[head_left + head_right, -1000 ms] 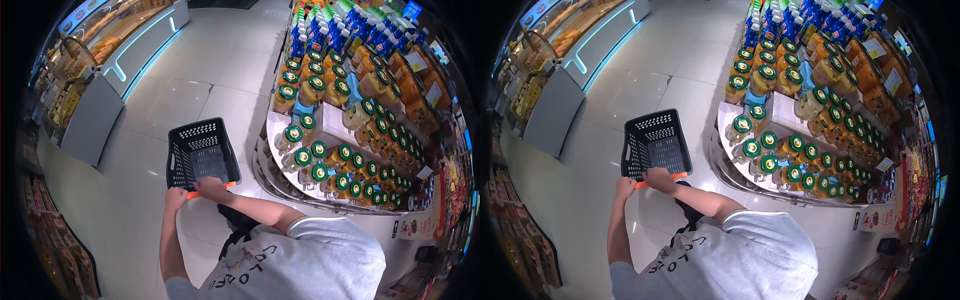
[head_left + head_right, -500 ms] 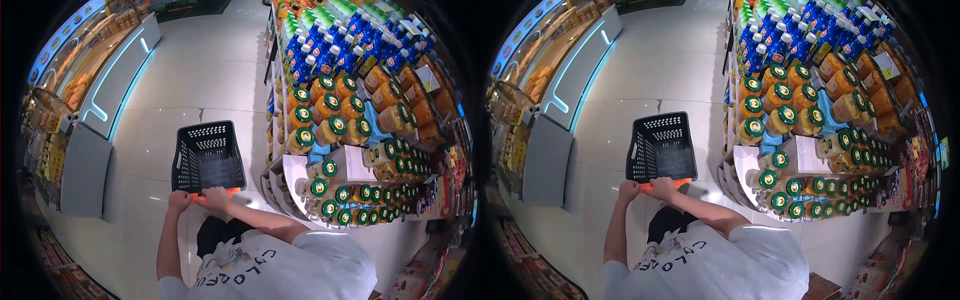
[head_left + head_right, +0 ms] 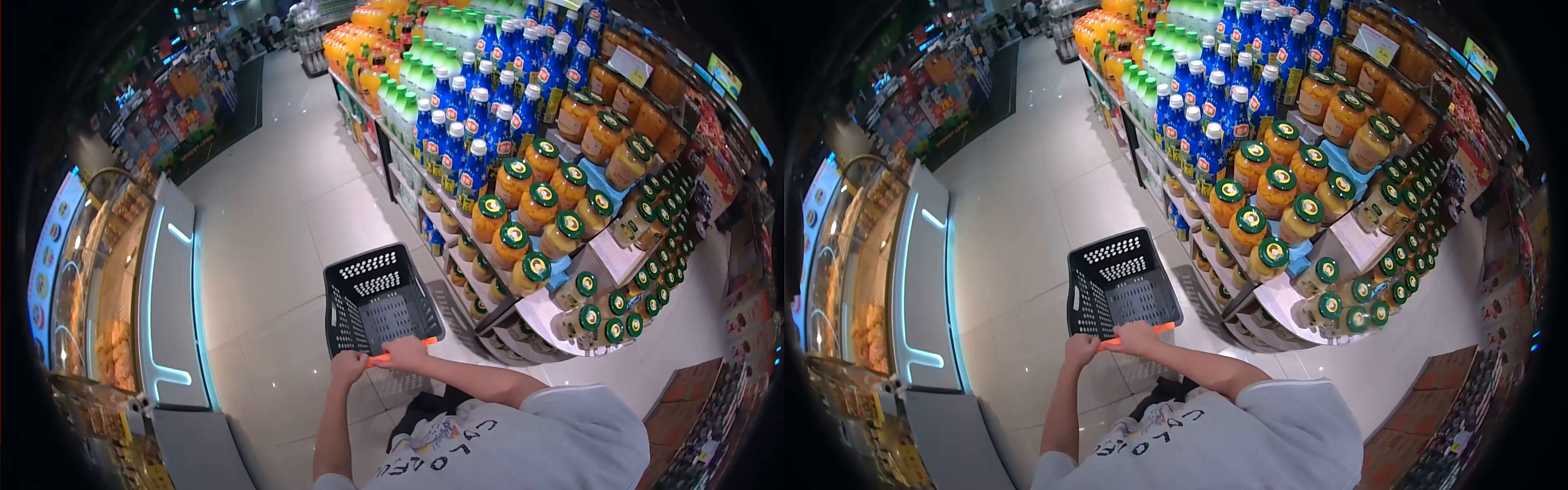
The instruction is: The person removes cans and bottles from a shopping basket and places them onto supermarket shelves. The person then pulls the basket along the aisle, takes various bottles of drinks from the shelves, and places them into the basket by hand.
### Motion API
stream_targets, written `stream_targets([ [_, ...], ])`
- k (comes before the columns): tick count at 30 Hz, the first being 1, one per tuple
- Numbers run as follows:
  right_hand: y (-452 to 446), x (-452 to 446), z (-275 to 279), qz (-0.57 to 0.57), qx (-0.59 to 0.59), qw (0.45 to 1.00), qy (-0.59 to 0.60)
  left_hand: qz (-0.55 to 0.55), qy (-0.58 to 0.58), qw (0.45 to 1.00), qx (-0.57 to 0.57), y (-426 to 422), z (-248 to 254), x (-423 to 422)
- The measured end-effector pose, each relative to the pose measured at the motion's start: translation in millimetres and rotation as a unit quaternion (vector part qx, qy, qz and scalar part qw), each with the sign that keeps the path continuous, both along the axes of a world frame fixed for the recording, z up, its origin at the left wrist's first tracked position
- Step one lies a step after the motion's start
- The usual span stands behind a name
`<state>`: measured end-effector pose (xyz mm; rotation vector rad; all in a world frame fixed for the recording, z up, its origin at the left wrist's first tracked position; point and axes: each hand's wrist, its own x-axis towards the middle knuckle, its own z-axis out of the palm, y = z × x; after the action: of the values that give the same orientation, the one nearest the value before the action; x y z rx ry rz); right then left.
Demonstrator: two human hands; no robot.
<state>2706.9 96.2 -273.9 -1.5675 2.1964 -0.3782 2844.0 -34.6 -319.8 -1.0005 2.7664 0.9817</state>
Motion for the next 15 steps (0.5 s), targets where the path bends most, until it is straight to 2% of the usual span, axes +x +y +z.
stream_targets([
  [3, -27.8, -14.9, 9.7, -0.036, 0.015, 0.999, 0.0, -0.03, -0.026, 0.999, -0.002, -36.0, 3.3, -23.7],
  [15, -146.7, -124.1, -10.8, -0.065, -0.02, 0.998, 0.008, -0.059, -0.014, 0.998, -0.001, -161.0, -5.1, -136.4],
])
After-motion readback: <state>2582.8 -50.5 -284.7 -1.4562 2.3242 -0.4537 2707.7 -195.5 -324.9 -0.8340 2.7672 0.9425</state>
